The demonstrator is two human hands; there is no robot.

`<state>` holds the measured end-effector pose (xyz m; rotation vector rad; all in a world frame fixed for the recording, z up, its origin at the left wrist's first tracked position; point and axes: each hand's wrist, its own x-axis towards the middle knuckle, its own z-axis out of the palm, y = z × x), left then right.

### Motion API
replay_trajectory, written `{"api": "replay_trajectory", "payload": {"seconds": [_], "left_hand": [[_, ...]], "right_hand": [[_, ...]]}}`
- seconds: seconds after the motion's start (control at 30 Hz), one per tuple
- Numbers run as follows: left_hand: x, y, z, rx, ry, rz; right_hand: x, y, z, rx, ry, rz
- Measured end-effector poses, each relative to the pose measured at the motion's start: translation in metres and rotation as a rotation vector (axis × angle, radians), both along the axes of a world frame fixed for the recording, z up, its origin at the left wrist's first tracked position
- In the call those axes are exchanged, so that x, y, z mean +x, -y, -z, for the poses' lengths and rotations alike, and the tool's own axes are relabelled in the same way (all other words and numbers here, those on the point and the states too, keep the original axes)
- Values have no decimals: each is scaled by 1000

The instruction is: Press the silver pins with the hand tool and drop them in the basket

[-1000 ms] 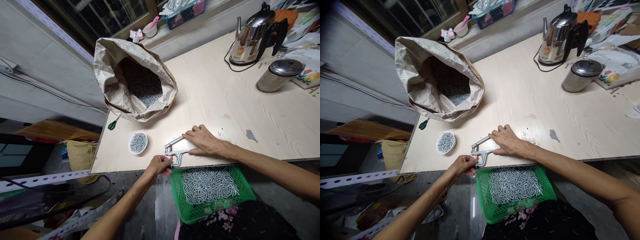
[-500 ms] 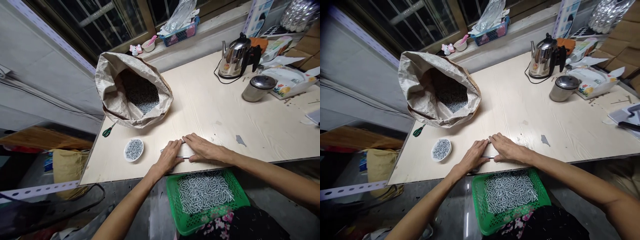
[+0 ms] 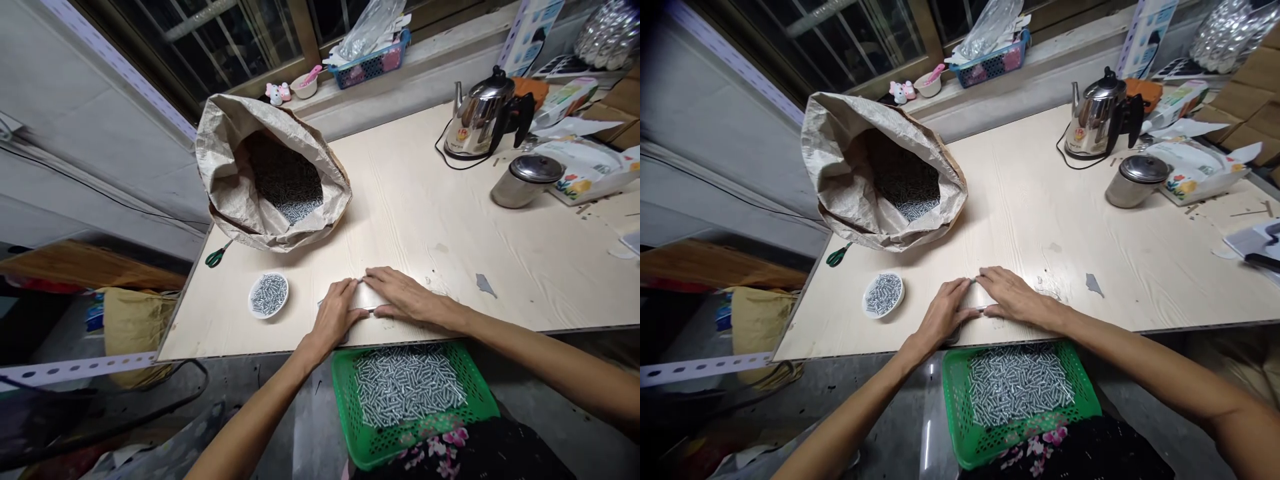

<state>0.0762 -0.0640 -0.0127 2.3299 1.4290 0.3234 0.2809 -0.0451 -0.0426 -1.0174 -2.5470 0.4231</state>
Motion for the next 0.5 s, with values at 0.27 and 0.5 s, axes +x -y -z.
{"api": "replay_trajectory", "payload": {"seconds": [0.27, 0.5], "left_hand": [[-53, 27, -22, -109, -61, -547], [-38, 33, -14, -393, -288, -591]], "right_hand": [[1, 6, -8, -53, -11, -3], [-18, 11, 12, 17, 5, -40]]}}
